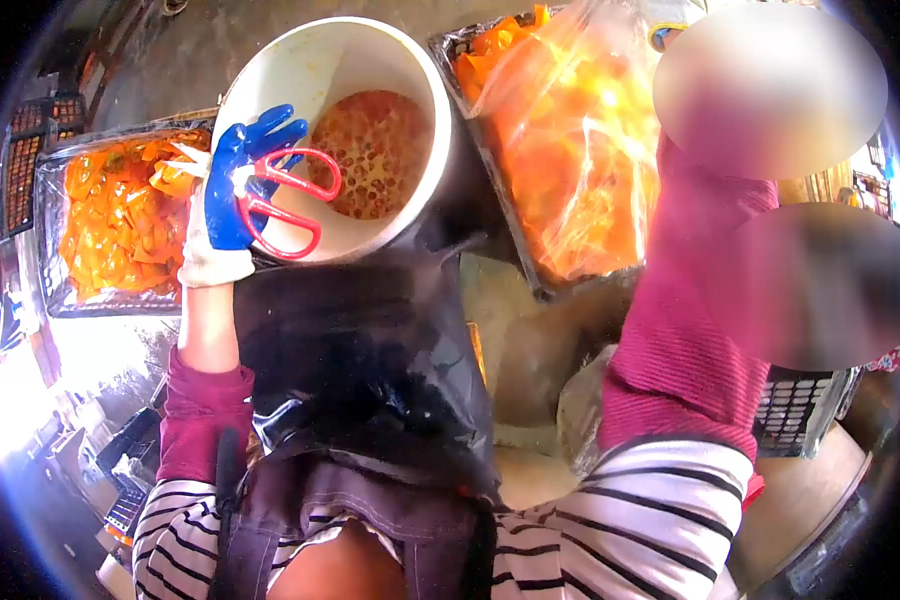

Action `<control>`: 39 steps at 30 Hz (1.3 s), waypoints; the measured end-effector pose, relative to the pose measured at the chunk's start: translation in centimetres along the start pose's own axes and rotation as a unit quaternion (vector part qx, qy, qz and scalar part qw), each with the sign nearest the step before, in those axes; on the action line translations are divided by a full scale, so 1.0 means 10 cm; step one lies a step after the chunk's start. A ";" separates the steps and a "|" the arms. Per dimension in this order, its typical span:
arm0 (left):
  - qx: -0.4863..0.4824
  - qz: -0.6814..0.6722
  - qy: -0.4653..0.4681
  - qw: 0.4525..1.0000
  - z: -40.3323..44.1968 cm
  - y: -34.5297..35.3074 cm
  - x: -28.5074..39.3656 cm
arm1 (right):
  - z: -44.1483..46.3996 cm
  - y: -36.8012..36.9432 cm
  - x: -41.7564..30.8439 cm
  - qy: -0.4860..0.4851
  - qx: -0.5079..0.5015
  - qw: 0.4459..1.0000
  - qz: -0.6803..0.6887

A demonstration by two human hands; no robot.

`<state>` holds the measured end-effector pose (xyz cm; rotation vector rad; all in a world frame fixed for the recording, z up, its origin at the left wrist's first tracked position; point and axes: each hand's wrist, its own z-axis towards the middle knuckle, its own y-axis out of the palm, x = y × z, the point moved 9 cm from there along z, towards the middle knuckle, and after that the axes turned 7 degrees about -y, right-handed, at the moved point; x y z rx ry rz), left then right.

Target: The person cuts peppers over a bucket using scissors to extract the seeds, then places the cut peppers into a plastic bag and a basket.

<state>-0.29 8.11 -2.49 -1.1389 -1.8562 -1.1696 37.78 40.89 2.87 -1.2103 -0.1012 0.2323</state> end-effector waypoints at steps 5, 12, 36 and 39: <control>0.023 -0.051 -0.013 0.998 0.07 -0.07 -0.04 | 0.03 0.13 -0.38 -0.035 0.356 0.933 -0.025; 0.125 -0.077 -0.062 0.987 0.08 -0.18 0.04 | 0.78 1.18 -1.10 -0.061 -0.133 0.989 0.001; 0.113 -0.094 -0.044 0.988 0.07 -0.36 0.14 | -1.50 1.59 -1.81 -0.487 -0.294 0.798 -0.199; 0.104 -0.107 -0.049 0.988 0.07 -0.39 0.09 | -1.82 1.50 -2.02 -0.466 -0.394 0.773 -0.172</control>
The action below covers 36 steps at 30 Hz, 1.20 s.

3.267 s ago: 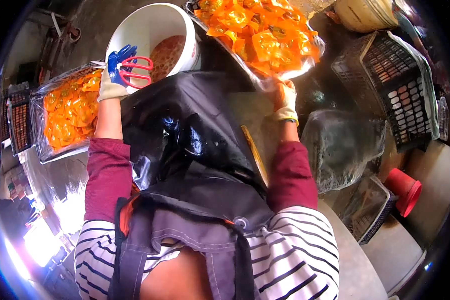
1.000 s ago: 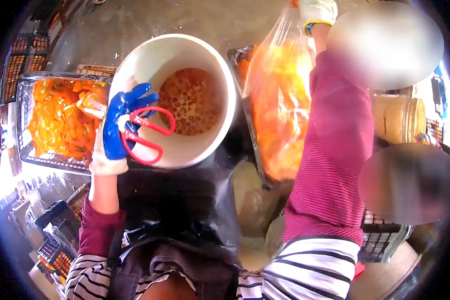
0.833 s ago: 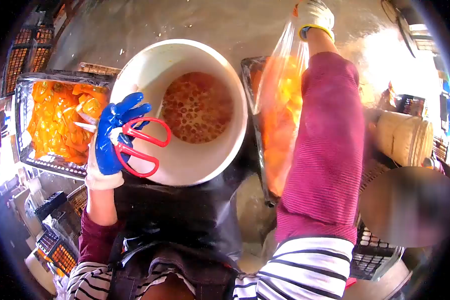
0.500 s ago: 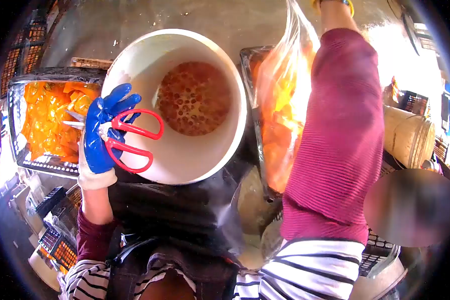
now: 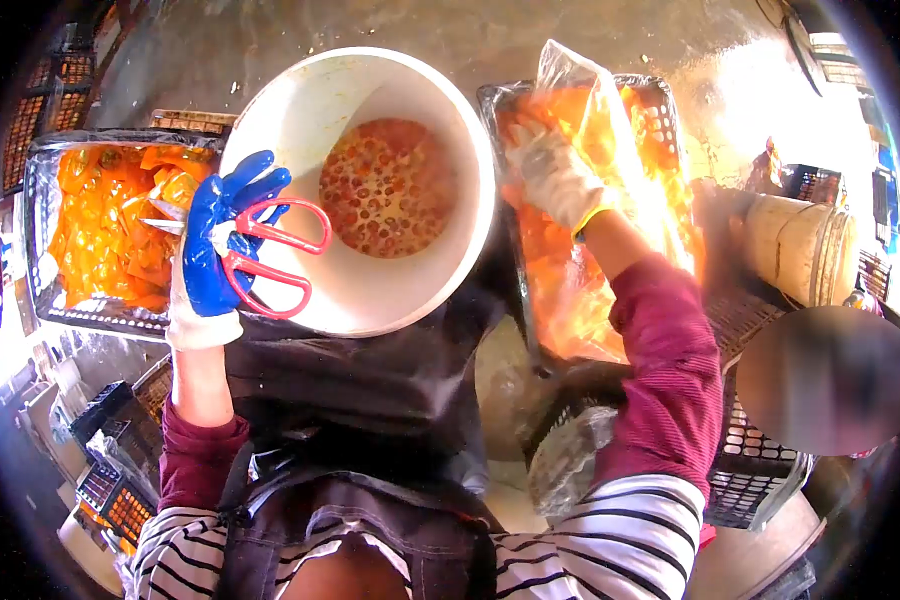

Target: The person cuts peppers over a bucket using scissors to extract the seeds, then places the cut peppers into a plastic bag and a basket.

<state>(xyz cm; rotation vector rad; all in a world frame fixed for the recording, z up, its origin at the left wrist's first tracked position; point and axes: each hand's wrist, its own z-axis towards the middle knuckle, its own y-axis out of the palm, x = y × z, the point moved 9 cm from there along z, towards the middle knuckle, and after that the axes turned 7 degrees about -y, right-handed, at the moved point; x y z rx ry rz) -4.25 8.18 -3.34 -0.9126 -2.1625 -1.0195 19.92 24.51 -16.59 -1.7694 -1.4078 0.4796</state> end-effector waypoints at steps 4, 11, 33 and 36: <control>0.001 0.013 -0.001 1.000 -0.01 0.00 0.01 | -0.03 0.15 0.14 -0.031 0.073 0.985 0.150; 0.006 -0.015 -0.007 1.000 0.01 -0.02 0.01 | -0.39 -0.15 0.89 0.166 0.258 0.876 0.373; -0.133 -0.164 -0.110 0.971 0.11 -0.17 -0.19 | -3.47 3.19 -0.29 0.390 -0.053 0.833 0.389; -0.102 -0.131 -0.112 0.980 0.14 -0.19 -0.25 | -3.06 2.94 -0.30 0.301 -0.180 0.936 0.034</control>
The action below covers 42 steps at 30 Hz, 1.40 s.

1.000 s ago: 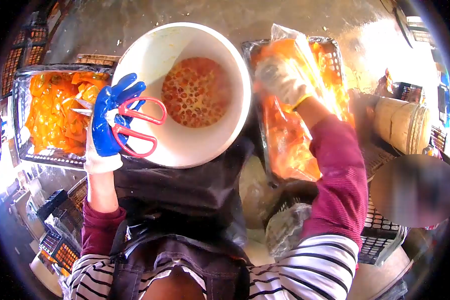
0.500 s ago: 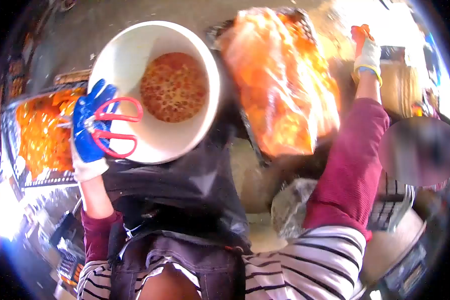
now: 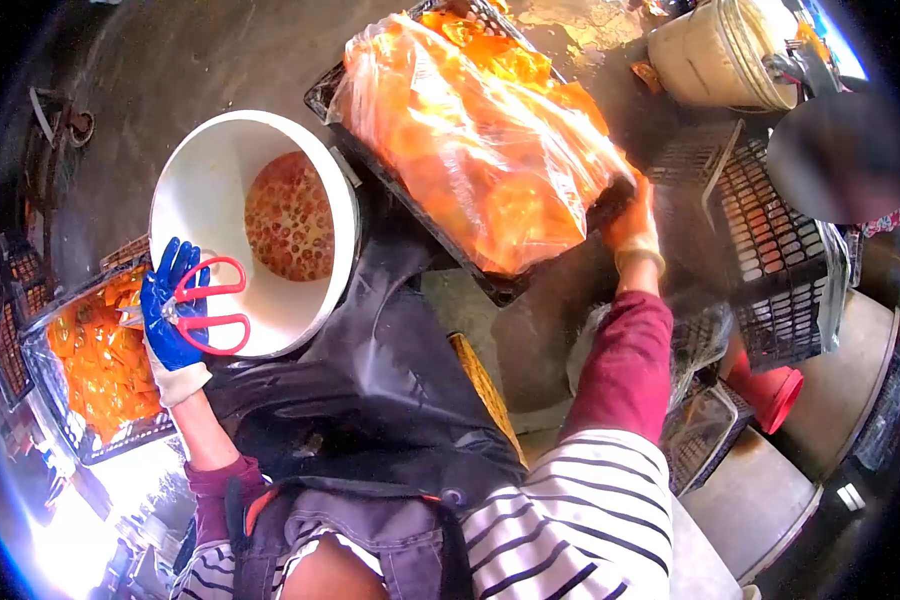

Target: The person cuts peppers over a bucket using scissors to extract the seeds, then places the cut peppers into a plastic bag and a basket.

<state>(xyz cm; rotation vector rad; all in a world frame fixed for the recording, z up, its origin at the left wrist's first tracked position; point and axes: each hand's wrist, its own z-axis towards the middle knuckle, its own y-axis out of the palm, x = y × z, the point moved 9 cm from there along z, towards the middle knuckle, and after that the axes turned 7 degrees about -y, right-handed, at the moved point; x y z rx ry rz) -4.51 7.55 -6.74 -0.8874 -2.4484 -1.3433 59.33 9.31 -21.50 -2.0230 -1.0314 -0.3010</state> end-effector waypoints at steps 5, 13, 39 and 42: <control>0.038 0.046 0.026 0.998 0.00 -0.02 0.02 | 0.36 0.83 0.16 -0.256 -0.231 0.145 -0.928; 0.007 0.079 0.025 0.997 0.01 0.11 -0.03 | 0.02 0.15 1.27 -0.296 -0.452 -0.223 -0.812; 0.059 0.190 0.065 0.978 0.10 0.17 -0.09 | 0.66 -3.77 -0.24 0.126 -0.189 -0.552 -0.802; 0.067 0.173 0.082 0.979 0.06 0.26 -0.03 | 0.85 -3.78 0.42 0.126 -0.318 -0.298 -0.891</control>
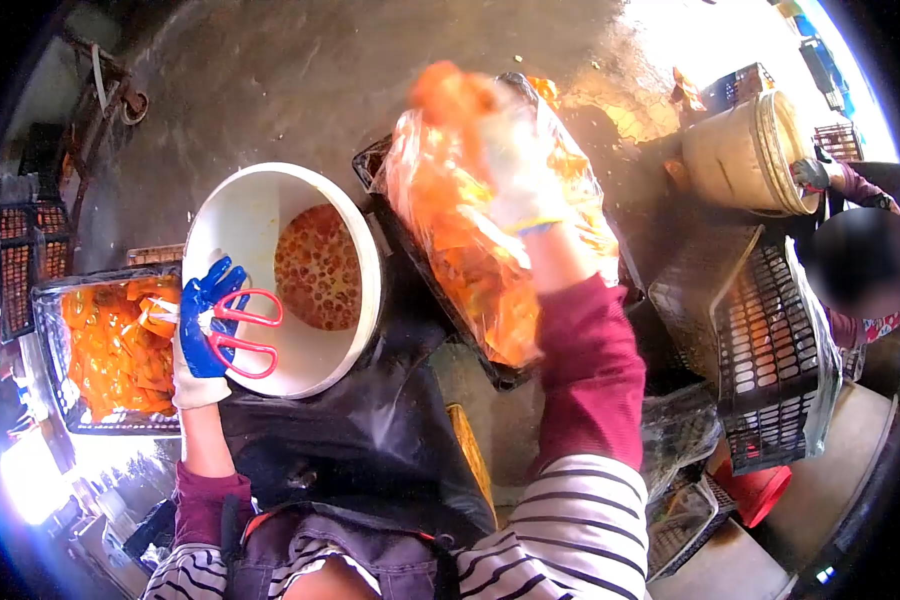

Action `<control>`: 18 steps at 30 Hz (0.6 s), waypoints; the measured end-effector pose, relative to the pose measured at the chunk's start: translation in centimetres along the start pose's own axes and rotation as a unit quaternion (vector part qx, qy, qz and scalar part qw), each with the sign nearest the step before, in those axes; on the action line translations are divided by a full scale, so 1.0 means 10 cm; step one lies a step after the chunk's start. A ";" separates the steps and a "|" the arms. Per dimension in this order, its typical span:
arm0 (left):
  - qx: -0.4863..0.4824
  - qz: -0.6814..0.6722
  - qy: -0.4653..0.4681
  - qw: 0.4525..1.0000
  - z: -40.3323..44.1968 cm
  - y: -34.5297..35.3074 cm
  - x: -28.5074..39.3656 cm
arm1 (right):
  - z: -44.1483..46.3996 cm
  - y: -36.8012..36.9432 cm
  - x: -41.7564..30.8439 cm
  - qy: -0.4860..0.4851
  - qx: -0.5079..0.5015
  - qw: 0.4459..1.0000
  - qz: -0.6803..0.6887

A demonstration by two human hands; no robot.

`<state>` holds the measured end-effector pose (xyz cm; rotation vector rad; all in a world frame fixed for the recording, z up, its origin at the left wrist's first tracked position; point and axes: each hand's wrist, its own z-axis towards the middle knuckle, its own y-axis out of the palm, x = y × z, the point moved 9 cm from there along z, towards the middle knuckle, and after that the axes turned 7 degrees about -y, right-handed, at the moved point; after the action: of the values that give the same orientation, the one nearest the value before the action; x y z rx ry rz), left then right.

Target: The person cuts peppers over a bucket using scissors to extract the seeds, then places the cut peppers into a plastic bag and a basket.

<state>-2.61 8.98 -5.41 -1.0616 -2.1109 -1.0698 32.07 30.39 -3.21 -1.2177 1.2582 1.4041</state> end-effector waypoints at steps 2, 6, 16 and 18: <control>0.001 0.009 0.005 1.000 0.01 0.02 0.03 | 0.29 -0.44 -0.13 -0.002 0.112 0.982 -0.152; 0.014 0.021 0.002 1.000 -0.02 0.05 0.06 | 0.69 -1.58 0.71 0.070 0.107 0.747 -0.653; 0.038 0.046 -0.012 0.998 -0.01 -0.02 0.07 | 1.32 -1.60 1.23 -0.078 -0.136 0.534 -0.831; 0.026 0.017 -0.020 0.999 -0.01 0.00 0.04 | 1.45 -1.49 1.33 -0.139 -0.150 0.517 -0.831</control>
<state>-2.85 9.11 -5.06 -1.0997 -2.1329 -0.9789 43.15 46.39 -18.40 -1.4738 -0.6484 0.1667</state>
